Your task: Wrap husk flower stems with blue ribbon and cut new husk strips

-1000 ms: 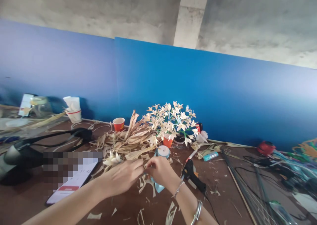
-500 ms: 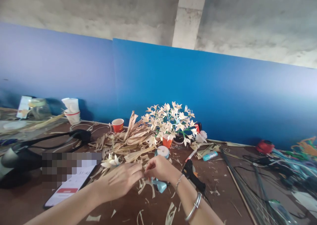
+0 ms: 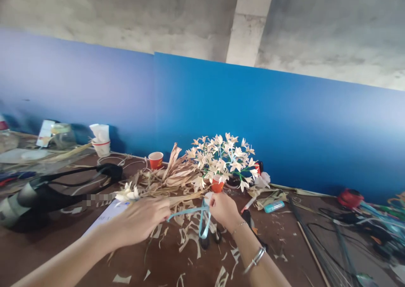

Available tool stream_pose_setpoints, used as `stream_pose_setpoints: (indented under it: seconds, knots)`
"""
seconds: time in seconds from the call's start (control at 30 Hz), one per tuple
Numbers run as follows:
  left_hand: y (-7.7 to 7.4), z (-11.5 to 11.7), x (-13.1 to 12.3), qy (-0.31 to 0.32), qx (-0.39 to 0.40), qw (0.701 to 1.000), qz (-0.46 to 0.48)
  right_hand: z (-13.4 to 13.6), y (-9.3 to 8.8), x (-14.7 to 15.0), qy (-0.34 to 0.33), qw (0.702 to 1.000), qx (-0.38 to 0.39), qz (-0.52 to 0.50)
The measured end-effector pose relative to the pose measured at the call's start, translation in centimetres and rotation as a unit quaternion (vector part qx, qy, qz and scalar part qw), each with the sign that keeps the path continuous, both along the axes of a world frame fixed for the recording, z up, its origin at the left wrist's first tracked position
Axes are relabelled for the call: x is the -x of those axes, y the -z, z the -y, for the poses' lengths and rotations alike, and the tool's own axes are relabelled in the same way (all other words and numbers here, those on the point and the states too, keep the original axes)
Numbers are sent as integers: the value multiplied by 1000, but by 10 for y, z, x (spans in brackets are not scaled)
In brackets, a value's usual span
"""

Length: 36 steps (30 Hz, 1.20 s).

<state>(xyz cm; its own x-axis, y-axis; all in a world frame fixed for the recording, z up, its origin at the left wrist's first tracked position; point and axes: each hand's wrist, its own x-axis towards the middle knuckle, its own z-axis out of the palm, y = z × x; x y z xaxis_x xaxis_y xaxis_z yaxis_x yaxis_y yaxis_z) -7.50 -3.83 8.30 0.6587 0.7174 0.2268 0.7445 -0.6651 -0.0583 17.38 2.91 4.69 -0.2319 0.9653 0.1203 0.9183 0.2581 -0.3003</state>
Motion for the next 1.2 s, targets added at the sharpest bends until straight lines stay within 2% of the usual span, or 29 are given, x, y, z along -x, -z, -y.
stream_pose_setpoints:
  seconds: [0.2, 0.43, 0.57, 0.67, 0.8, 0.9, 0.93, 1.0, 1.13, 1.2]
  knots:
    - [-1, -2, 7, -31, -72, 995, -54, 8, 4, 12, 19, 995, -75, 55]
    - [-29, 15, 9, -49, -89, 992, -69, 16, 3, 25, -19, 992, -120, 40]
    - [-19, 7, 12, -86, -116, 988, -58, 18, 7, 29, -17, 991, -133, 26]
    - [-19, 8, 11, -67, -85, 992, -56, 18, 13, 30, -3, 987, -161, 29]
    - [-47, 17, 10, -53, 21, 998, -16, 15, 19, 29, 2, 980, -197, 25]
    - [-64, 14, 15, -40, 123, 988, 85, 13, 20, 26, 8, 979, -203, -12]
    - [-65, 10, 17, -37, 152, 983, 94, 13, 19, 24, 8, 978, -207, -31]
    - [-63, 4, 21, -80, 141, 980, 117, 11, 18, 21, 3, 975, -207, -76]
    - [-57, -5, 19, -36, 203, 959, 195, 10, 16, 16, -24, 969, -170, -178]
    - [-54, -7, 13, -52, 209, 937, 275, 15, 15, 19, -30, 958, -152, -243]
